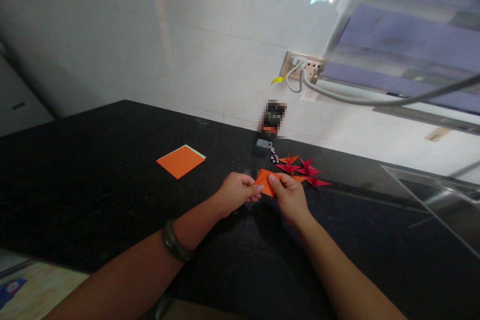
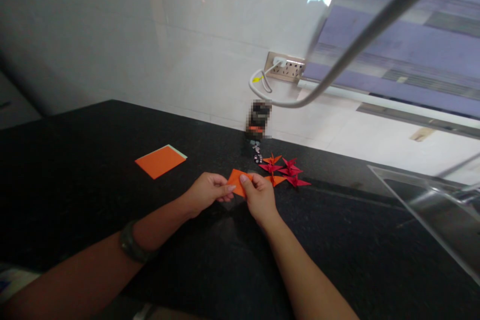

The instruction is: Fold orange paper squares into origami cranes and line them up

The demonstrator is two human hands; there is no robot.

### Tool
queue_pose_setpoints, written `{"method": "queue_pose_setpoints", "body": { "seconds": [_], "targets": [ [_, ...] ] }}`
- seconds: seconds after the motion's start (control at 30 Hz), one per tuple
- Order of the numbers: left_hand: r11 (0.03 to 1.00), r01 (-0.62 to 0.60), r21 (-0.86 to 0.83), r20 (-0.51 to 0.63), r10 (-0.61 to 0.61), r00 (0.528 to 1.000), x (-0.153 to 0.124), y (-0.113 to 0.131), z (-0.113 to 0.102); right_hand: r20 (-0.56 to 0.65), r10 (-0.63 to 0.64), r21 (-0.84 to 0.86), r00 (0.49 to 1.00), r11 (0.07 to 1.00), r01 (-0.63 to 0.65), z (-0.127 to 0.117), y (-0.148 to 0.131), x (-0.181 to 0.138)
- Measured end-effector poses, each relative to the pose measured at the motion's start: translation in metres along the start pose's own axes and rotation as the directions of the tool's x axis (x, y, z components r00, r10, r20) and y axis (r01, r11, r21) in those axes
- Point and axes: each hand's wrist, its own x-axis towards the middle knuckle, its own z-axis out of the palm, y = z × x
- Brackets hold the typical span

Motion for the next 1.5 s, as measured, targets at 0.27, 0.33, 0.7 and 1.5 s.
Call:
{"method": "queue_pose_setpoints", "body": {
  "seconds": [0.27, 0.33, 0.7, 1.5],
  "targets": [
    [0.989, -0.132, 0.068, -0.039, 0.134, 0.99, 0.002, -0.005, -0.001, 0.037, -0.092, -0.212, 0.995, 0.972, 0.098, -0.001, 0.001, 0.0],
    [0.98, -0.16, 0.12, -0.042, 0.166, 0.985, 0.002, -0.004, -0.002, 0.063, -0.109, -0.23, 0.992, 0.966, 0.121, -0.001, 0.001, 0.0],
    [0.925, -0.195, 0.325, -0.032, 0.217, 0.976, -0.001, 0.002, -0.005, 0.188, -0.11, -0.215, 0.976, 0.965, 0.15, -0.002, -0.003, -0.002],
    [0.996, -0.089, 0.005, -0.037, 0.089, 0.995, 0.0, 0.004, -0.003, 0.167, 0.052, -0.034, 0.985, 0.998, -0.047, 0.004, -0.006, -0.003]
  ]
}}
